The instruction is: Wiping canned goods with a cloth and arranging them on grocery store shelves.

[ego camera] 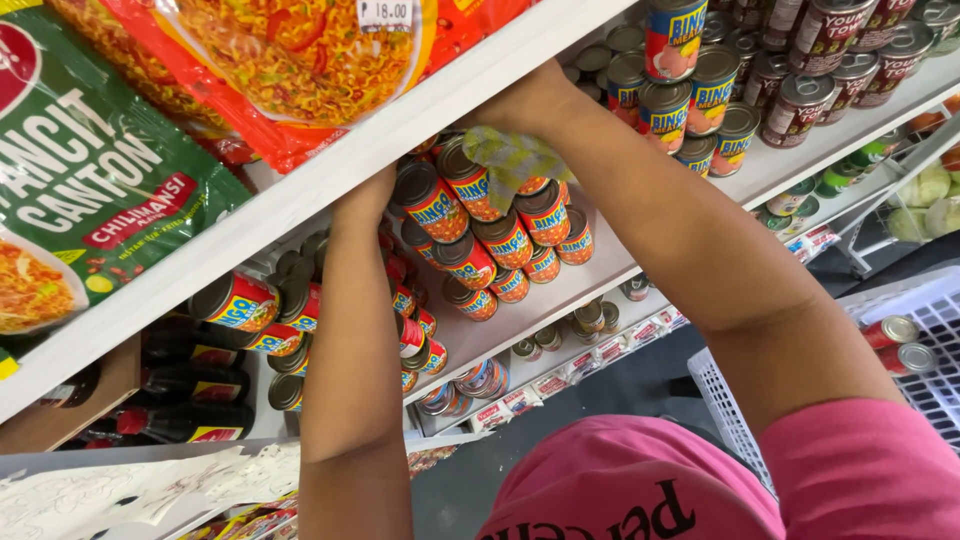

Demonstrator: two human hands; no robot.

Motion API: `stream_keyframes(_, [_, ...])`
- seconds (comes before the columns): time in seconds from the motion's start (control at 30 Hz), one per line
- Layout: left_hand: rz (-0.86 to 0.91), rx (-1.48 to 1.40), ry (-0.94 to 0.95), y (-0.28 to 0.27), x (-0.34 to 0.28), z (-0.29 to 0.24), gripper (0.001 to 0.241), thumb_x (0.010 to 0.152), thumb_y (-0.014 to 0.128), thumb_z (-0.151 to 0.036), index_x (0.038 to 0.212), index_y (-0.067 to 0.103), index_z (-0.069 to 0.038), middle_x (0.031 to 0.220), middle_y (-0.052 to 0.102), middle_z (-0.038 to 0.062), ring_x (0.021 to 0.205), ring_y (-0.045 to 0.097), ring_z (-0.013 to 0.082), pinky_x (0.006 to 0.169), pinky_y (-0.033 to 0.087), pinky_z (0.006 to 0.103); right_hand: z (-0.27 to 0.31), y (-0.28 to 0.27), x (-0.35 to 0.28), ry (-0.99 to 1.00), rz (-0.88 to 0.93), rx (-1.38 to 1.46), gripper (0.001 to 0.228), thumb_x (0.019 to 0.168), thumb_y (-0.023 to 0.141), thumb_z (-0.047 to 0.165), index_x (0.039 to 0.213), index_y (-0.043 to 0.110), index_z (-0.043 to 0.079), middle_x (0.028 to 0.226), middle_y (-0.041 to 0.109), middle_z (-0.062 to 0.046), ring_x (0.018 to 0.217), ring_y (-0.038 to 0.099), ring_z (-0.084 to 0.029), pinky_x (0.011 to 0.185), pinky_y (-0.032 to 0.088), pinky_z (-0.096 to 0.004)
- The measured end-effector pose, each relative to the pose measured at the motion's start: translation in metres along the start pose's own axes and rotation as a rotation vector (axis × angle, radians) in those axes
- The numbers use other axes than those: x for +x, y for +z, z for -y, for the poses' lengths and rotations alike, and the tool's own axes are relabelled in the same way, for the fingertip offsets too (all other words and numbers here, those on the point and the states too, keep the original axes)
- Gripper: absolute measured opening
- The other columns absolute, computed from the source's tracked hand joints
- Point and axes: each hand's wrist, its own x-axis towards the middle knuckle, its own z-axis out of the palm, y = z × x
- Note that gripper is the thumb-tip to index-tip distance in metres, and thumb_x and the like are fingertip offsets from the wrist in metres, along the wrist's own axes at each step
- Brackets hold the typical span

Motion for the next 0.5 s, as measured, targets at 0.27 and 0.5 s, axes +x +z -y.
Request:
stream_keyframes(0.27, [-0.033, -0.004, 0.030, -0.022, -0.017, 0.005, 0.042, 0.084, 0.077, -0.010, 0.121, 0.060, 0.002, 0.111, 0.068, 0.013, 0.094, 0.066, 0.0256, 0.085, 0.055, 0.0356, 0.009, -0.009, 0.001, -0.005, -0.049, 0.103, 0.041, 0.080, 0.075, 0.015, 0.118, 0.069, 0.001, 0.109, 0.072, -0.015, 0.093, 0.067, -0.030, 0.083, 0.054, -0.039])
stream_keyframes(0.5, [-0.057, -0.010, 0.057, -0.029, -0.026, 0.000, 0.041, 0.084, 0.075, -0.007, 0.122, 0.059, 0.002, 0.110, 0.067, 0.013, 0.094, 0.064, 0.0257, 0.087, 0.054, 0.0362, 0.013, -0.021, -0.004, -0.003, -0.100, 0.206, 0.041, 0.080, 0.076, 0.011, 0.118, 0.067, 0.000, 0.107, 0.072, -0.014, 0.092, 0.066, -0.028, 0.083, 0.054, -0.037])
